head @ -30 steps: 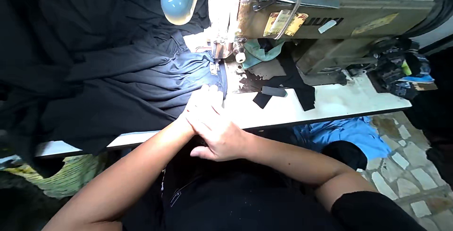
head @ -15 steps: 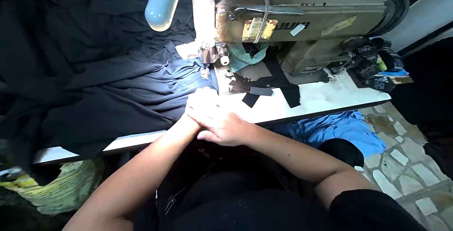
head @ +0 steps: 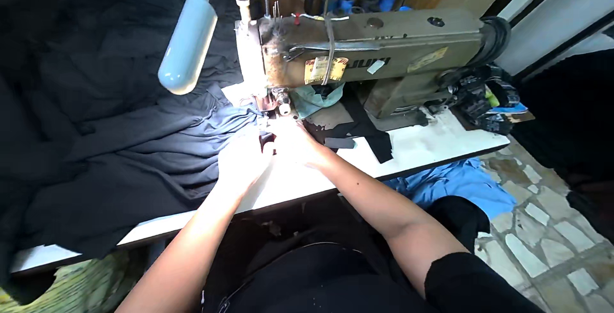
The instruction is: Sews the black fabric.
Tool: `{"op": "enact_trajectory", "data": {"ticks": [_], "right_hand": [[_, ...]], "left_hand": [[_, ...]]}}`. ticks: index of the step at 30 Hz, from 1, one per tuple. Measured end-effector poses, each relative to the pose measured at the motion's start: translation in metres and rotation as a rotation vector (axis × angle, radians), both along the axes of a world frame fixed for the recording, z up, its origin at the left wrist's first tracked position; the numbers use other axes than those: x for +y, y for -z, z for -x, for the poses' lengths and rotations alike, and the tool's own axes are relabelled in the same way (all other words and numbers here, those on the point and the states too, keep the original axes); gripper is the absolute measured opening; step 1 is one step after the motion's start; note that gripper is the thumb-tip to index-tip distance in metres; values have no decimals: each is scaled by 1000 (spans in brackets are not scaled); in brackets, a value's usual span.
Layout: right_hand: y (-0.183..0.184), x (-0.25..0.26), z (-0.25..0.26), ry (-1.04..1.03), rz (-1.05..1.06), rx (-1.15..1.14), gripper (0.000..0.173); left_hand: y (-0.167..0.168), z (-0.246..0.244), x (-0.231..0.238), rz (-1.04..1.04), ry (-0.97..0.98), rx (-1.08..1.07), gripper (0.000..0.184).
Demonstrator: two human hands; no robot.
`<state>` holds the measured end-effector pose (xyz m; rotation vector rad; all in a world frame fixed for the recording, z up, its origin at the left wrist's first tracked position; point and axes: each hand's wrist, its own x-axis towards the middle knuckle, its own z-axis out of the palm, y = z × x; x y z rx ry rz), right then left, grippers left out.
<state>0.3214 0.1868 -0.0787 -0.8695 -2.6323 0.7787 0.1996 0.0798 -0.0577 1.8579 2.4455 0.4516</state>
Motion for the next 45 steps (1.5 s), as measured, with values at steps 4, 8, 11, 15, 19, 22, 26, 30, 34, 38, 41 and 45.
{"op": "enact_trajectory", "data": {"ticks": [4,8,11,15,19,22,26,30,34,38,41,45], "right_hand": [[11,-1,2,65,11,-3,35],[12,-20,-15,-7,-80,36,35],[39,-35,-29,-125,-384,260,23],[46,-46,-37,-198,-564,309,13],[43,-49,-37,-217,-575,281,14],[42,-52,-36,-232,-584,314,15],[36,-57,-39,-233,-572,258,17],[33,-59,-40,-249,-540,273,16],[31,-61,-40,-245,-515,216,17],[31,-62,-38,-239,-520,206,19],[32,-63,-36,-241,-529,170,20],[32,-65,-35,-232,-527,159,21]], "left_hand": [[-6,11,-22,10,6,46,24],[23,-5,-34,-145,391,129,17],[38,-8,-37,-155,451,138,21],[49,-7,-35,-279,505,126,19],[56,-4,-44,-371,497,42,24],[53,3,-47,-343,451,-53,30],[33,17,-31,-223,350,-112,28],[39,28,-6,-284,524,-16,36],[53,34,5,-210,590,78,52],[43,36,7,-28,563,138,56],[41,41,11,61,572,155,59],[41,46,9,88,566,124,58]]}}
